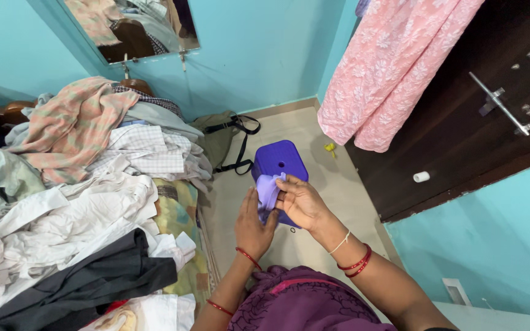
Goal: The person picks garments from a pile on the bed, unfolds them, and hangs them on wall-mounted hooks. Items handled include a purple shirt, a dark jacket, and dark trousers, each placed on hooks on the back of a door.
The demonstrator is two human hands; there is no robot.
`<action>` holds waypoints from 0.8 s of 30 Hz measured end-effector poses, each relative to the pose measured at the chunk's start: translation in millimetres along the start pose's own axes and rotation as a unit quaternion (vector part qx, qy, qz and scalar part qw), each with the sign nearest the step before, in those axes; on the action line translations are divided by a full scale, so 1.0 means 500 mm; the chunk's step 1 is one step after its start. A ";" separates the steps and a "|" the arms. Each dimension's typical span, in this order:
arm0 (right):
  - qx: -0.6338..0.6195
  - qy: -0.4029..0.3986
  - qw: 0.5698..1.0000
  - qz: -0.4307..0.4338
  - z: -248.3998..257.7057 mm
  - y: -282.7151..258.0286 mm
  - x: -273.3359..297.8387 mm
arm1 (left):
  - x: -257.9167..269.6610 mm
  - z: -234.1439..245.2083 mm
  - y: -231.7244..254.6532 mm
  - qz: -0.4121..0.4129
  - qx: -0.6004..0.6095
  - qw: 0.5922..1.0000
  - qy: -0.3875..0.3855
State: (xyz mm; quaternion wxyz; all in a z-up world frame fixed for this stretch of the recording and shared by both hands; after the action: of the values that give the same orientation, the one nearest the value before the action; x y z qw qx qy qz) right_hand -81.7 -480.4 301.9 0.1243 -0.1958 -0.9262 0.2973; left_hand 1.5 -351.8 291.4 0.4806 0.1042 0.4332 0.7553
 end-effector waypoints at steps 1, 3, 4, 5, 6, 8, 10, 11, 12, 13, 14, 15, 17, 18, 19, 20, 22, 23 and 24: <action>-0.004 0.001 1.000 0.002 -0.008 0.001 -0.001 | -0.002 0.005 0.001 -0.003 -0.006 1.000 0.010; -0.011 0.003 1.000 0.008 -0.021 0.005 -0.005 | -0.006 0.010 0.000 -0.011 -0.018 0.999 0.029; -0.009 0.005 1.000 0.010 -0.025 0.009 -0.006 | -0.007 0.014 -0.003 -0.031 -0.011 0.998 0.051; -0.007 0.008 1.000 0.013 -0.027 0.011 -0.006 | -0.011 0.015 -0.008 -0.051 -0.005 0.996 0.072; -0.005 0.011 1.000 0.016 -0.027 0.013 -0.007 | -0.015 0.013 -0.014 -0.071 0.002 0.993 0.092; 0.022 0.014 0.999 0.026 -0.025 0.012 -0.010 | -0.025 0.004 -0.062 0.001 0.114 0.990 0.087; 0.054 0.038 0.997 0.039 -0.017 0.011 -0.011 | -0.037 -0.010 -0.115 0.073 0.254 0.963 0.059; 0.071 0.057 0.995 0.045 -0.012 0.009 -0.012 | -0.047 -0.017 -0.140 0.107 0.335 0.936 0.036; 0.088 0.077 0.992 0.052 -0.008 0.007 -0.012 | -0.051 -0.021 -0.161 0.141 0.413 0.900 0.012; 0.098 0.077 0.991 0.052 -0.006 0.007 -0.012 | -0.055 -0.020 -0.175 0.155 0.496 0.854 -0.009; 0.108 0.078 0.990 0.052 -0.005 0.004 -0.011 | -0.062 -0.018 -0.186 0.169 0.575 0.800 -0.029; 0.118 0.078 0.989 0.053 -0.004 0.003 -0.010 | -0.069 -0.015 -0.189 0.181 0.648 0.738 -0.050; 0.122 0.072 0.989 0.043 -0.005 0.008 -0.010 | -0.070 0.007 -0.186 0.177 0.665 0.722 -0.069; 0.125 0.070 0.989 0.038 -0.005 0.010 -0.010 | -0.070 0.017 -0.180 0.175 0.674 0.714 -0.078; 0.133 0.067 0.988 0.039 -0.005 0.011 -0.009 | -0.072 0.024 -0.174 0.181 0.674 0.710 -0.088; 0.141 0.063 0.987 0.039 -0.004 0.013 -0.010 | -0.074 0.031 -0.168 0.187 0.675 0.707 -0.099; 0.162 0.059 0.984 0.037 -0.004 0.022 -0.012 | -0.074 0.043 -0.159 0.192 0.677 0.700 -0.124; 0.176 0.058 0.982 0.034 -0.004 0.025 -0.014 | -0.075 0.048 -0.155 0.190 0.678 0.696 -0.140; 0.189 0.057 0.980 0.032 -0.004 0.028 -0.016 | -0.075 0.054 -0.153 0.189 0.679 0.693 -0.156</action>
State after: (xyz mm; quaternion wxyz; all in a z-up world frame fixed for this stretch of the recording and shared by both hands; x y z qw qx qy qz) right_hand -69.7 -472.4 294.3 0.2019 -0.2147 -0.8379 0.4593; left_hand 84.7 -355.1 259.6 0.1871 0.5978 0.7180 0.3035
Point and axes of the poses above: each hand's wrist, its own x-axis away from the middle knuckle, its own z-axis out of the back of the hand, y = z × x, the point moved 4 cm from there along -x, towards the middle knuckle, and after that the axes turned 8 degrees about -y, right-handed, at the moved point
